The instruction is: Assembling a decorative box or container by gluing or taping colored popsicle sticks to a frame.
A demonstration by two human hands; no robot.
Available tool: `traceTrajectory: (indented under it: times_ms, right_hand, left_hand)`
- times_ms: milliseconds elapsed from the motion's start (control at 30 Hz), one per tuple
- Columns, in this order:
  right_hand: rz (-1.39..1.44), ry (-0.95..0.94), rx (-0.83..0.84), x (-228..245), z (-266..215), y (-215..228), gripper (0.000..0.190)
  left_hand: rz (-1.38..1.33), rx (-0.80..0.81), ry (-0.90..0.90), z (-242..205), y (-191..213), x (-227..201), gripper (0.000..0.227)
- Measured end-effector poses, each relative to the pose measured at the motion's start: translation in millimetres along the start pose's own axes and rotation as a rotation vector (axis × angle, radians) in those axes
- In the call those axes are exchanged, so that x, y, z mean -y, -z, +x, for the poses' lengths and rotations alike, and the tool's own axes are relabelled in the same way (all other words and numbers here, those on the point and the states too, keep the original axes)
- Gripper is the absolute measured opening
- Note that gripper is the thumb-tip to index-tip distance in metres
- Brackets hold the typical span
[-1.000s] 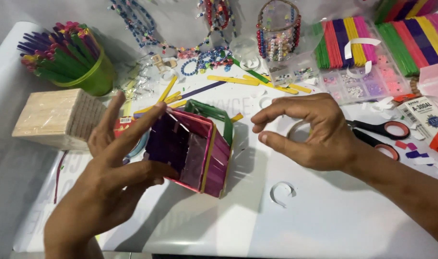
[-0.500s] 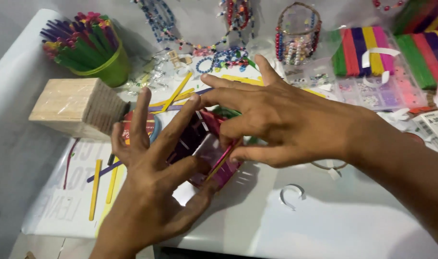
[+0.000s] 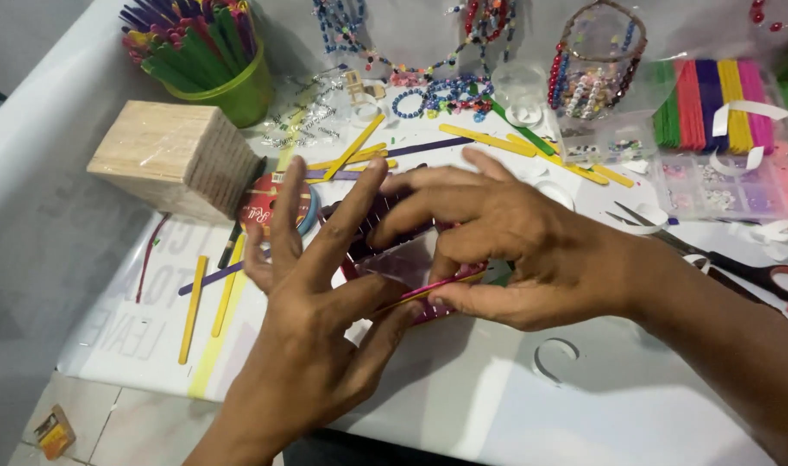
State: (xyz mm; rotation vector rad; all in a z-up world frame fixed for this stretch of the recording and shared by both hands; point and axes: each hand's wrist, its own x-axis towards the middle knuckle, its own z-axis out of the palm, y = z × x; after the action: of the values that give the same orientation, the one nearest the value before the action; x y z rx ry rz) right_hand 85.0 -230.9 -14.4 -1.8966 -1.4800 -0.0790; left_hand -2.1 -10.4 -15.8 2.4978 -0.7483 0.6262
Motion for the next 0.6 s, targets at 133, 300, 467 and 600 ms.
traceTrajectory:
  times_ms: [133,300,467,600]
  right_hand:
    - [-0.116,0.07,-0.007,-0.9,-1.1,8.7,0.005]
    - [-0.09,0.079,0.016,0.9,-0.5,19.9,0.006]
    - [-0.149,0.106,0.078,-4.8,-4.1,24.8,0.01]
    - [-0.124,0.047,0.087,-8.1,-7.1,25.2,0.009]
  left_hand:
    - [-0.044,0.008,0.022,1.6,2.2,-3.0,0.018]
    - [-0.173,0.032,-0.05,11.8,8.8,-3.3,0.017]
    - [-0.185,0.018,-0.05,13.7,9.6,-2.9,0.02]
    - [-0.197,0.047,-0.065,15.8,11.1,-3.4,0.019]
